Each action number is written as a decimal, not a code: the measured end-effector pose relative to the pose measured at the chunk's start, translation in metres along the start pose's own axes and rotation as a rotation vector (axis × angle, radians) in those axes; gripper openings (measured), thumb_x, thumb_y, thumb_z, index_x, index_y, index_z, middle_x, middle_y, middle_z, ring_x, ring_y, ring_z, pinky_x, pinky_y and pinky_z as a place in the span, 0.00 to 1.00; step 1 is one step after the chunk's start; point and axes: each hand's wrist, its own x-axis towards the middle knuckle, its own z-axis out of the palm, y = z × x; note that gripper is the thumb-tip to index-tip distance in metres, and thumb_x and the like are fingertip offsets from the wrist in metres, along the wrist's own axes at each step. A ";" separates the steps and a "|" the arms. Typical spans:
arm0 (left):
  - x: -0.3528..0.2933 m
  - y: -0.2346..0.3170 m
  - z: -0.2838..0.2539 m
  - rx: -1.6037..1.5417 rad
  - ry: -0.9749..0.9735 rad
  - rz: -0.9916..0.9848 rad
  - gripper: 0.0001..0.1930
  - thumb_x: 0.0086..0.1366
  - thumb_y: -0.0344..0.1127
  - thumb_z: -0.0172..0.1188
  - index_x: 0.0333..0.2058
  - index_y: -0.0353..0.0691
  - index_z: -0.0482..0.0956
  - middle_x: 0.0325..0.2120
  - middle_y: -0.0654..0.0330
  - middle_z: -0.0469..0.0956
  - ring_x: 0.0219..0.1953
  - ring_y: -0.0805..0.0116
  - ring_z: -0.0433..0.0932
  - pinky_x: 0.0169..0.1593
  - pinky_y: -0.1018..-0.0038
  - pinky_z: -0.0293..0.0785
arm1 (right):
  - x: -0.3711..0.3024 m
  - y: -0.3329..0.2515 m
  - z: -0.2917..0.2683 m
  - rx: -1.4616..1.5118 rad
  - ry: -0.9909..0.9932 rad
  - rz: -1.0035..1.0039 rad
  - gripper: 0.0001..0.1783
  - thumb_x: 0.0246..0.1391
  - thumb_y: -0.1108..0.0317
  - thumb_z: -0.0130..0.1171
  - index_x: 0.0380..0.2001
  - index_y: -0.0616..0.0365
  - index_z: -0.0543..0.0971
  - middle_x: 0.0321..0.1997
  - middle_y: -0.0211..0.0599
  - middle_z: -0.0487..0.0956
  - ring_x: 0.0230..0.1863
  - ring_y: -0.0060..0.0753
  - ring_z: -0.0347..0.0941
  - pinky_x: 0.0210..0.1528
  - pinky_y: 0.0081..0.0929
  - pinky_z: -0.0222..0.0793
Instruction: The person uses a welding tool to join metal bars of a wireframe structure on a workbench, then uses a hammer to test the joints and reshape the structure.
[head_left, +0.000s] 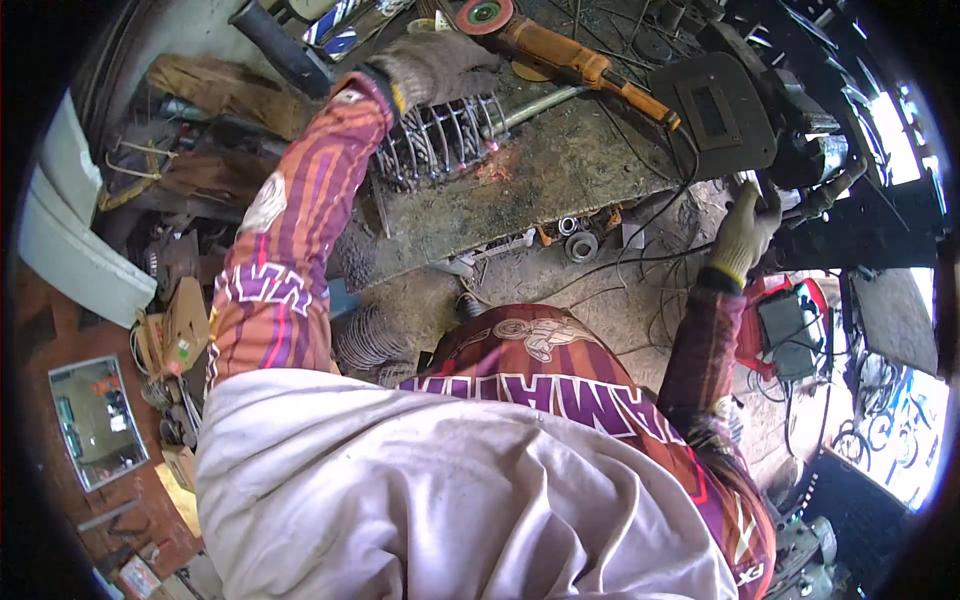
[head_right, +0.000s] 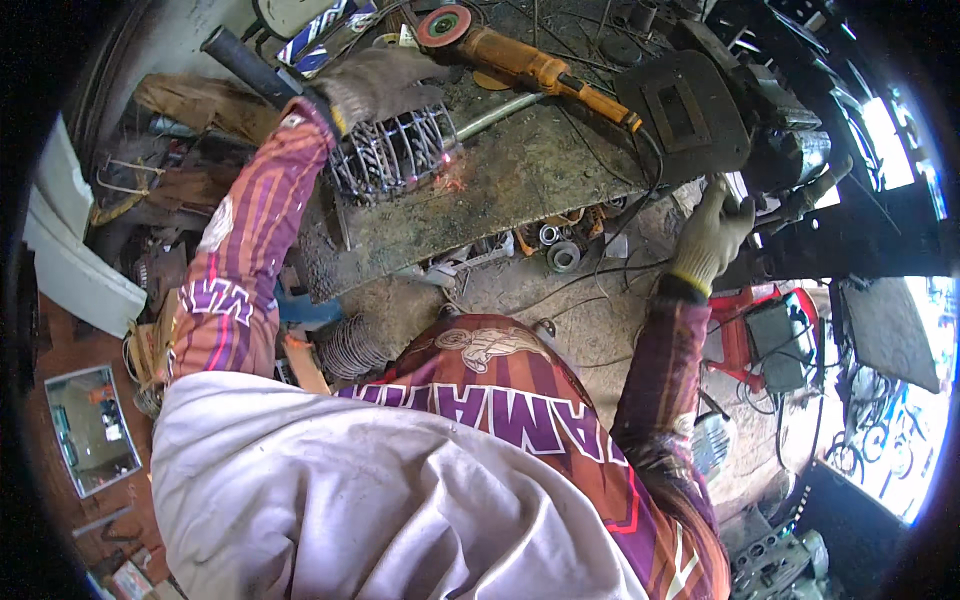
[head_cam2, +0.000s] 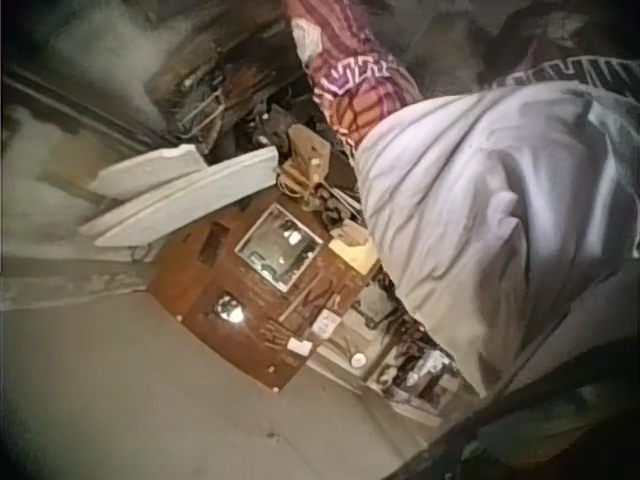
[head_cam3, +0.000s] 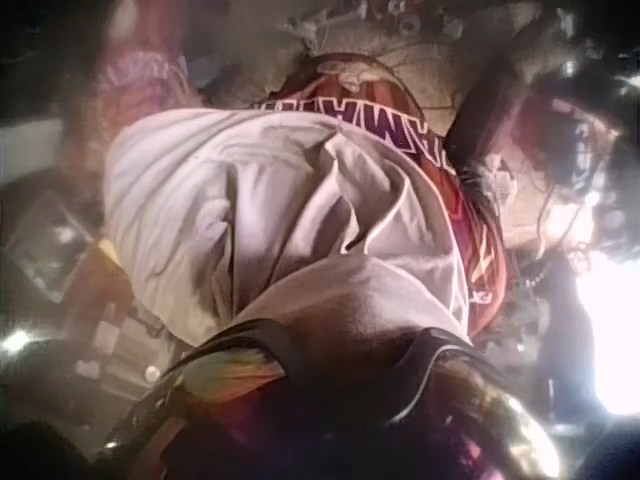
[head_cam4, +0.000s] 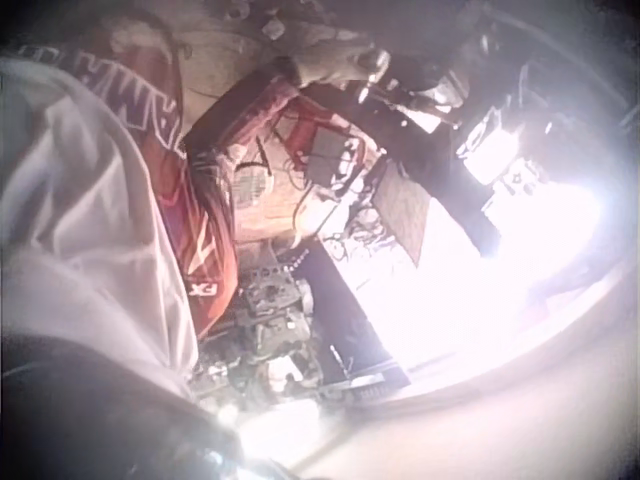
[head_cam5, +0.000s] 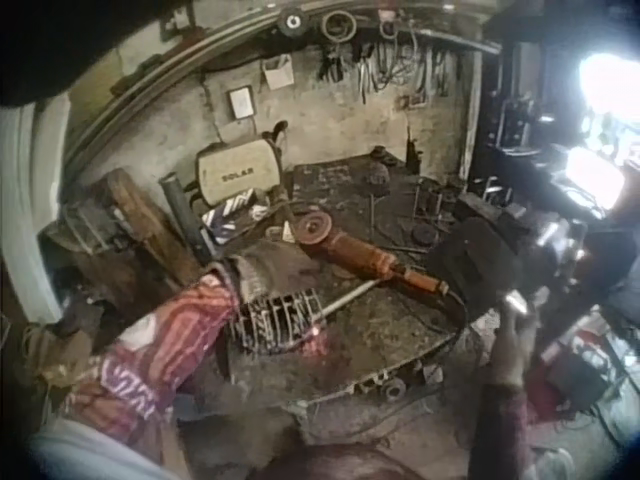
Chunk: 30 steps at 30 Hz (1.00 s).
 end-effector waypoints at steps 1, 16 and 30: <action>0.011 0.000 0.001 -0.003 -0.141 0.044 0.22 0.70 0.54 0.52 0.53 0.46 0.78 0.46 0.50 0.80 0.51 0.52 0.78 0.56 0.59 0.73 | -0.015 0.008 -0.007 0.105 0.055 0.007 0.44 0.57 0.45 0.60 0.65 0.68 0.63 0.57 0.52 0.76 0.55 0.43 0.75 0.57 0.34 0.69; 0.047 -0.061 -0.002 -0.237 -0.230 0.330 0.26 0.68 0.58 0.54 0.36 0.37 0.83 0.26 0.53 0.81 0.30 0.59 0.80 0.38 0.63 0.74 | -0.148 0.075 -0.045 0.427 -0.168 0.034 0.22 0.67 0.62 0.54 0.58 0.63 0.71 0.48 0.36 0.76 0.45 0.26 0.75 0.46 0.26 0.75; 0.023 0.007 -0.011 0.080 -0.402 0.467 0.33 0.65 0.67 0.51 0.31 0.38 0.85 0.24 0.48 0.80 0.26 0.51 0.78 0.36 0.58 0.74 | -0.146 0.062 -0.002 0.490 -0.395 0.079 0.19 0.67 0.62 0.53 0.55 0.63 0.74 0.43 0.35 0.79 0.40 0.22 0.75 0.43 0.23 0.73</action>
